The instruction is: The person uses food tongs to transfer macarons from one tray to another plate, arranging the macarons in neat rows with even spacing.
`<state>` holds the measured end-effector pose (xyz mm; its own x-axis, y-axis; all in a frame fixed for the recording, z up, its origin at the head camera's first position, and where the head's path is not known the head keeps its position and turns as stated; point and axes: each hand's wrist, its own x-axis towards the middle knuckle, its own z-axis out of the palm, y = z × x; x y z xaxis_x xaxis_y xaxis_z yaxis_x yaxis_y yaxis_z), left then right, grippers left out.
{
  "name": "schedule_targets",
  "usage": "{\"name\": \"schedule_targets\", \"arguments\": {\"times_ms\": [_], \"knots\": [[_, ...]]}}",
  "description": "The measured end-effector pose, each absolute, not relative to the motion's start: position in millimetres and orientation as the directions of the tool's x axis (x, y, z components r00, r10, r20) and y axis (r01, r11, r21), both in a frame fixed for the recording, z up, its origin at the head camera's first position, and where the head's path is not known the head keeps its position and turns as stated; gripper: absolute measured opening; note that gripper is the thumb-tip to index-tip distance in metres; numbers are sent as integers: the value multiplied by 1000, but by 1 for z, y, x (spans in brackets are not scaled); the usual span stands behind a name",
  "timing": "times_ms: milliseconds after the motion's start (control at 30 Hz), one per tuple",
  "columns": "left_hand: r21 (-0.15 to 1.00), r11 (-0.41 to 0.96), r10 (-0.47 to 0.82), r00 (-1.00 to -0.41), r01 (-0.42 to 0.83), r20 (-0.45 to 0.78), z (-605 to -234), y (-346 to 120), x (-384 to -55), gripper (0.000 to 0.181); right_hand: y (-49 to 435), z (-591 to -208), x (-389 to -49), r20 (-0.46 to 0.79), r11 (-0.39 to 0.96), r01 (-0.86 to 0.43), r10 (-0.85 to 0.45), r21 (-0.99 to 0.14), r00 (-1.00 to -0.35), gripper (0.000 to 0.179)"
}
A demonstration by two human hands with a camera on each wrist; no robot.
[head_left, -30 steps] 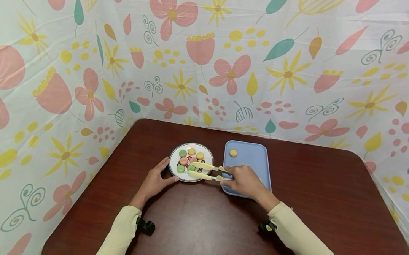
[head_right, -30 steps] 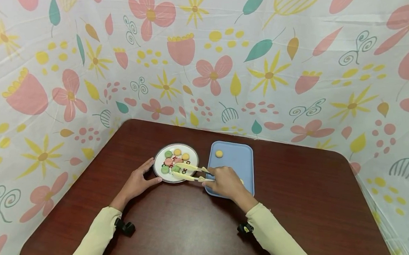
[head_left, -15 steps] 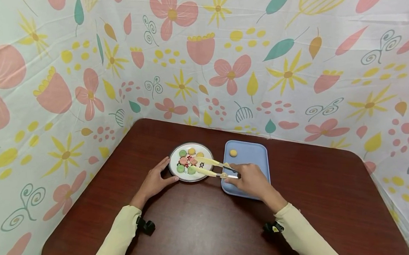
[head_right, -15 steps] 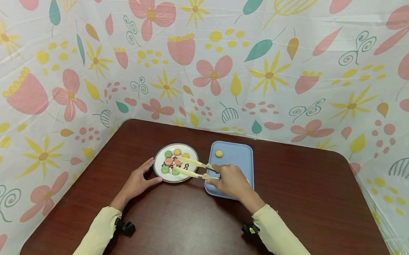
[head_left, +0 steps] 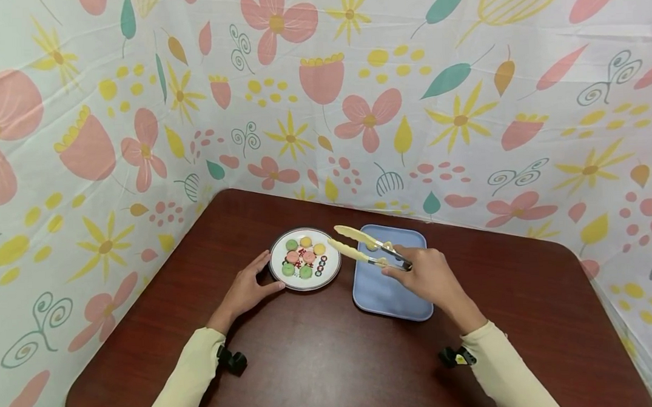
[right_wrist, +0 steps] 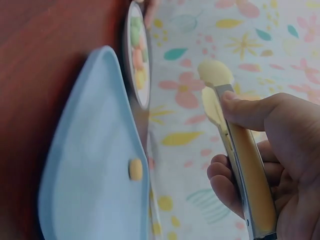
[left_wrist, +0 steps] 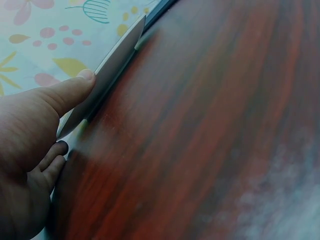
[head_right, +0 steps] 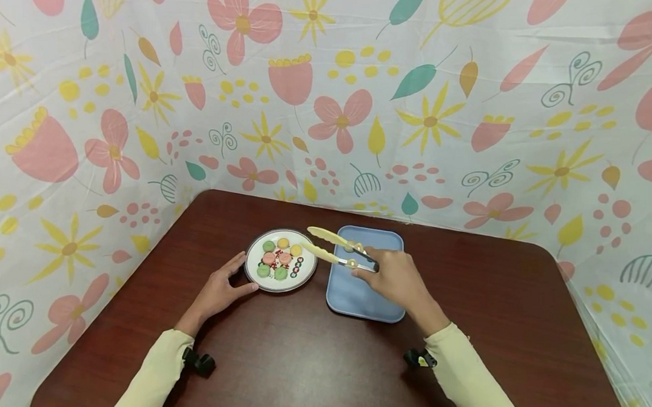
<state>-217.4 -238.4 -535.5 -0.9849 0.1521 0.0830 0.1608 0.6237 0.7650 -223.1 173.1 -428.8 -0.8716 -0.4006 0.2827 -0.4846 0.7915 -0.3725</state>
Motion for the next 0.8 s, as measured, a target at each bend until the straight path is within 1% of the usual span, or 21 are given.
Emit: {"name": "schedule_targets", "arguments": {"times_ms": [267, 600, 667, 800], "knots": [[767, 620, 152, -985, 162, 85, -534, -238, -219, 95, 197, -422, -230, 224, 844, -404, -343, -354, -912, 67], [771, 617, 154, -985, 158, 79, -536, -239, -218, 96, 221, -434, -239, 170, 879, -341, -300, -334, -939, 76], [770, 618, 154, -985, 157, 78, -536, -239, -218, 97, 224, -437, -240, 165, 882, -335, -295, -332, -941, 76], [771, 618, 152, -985, 156, 77, -536, -239, -217, 97, 230, -443, -242, 175, 889, -330, -287, -317, -942, 72]]}}
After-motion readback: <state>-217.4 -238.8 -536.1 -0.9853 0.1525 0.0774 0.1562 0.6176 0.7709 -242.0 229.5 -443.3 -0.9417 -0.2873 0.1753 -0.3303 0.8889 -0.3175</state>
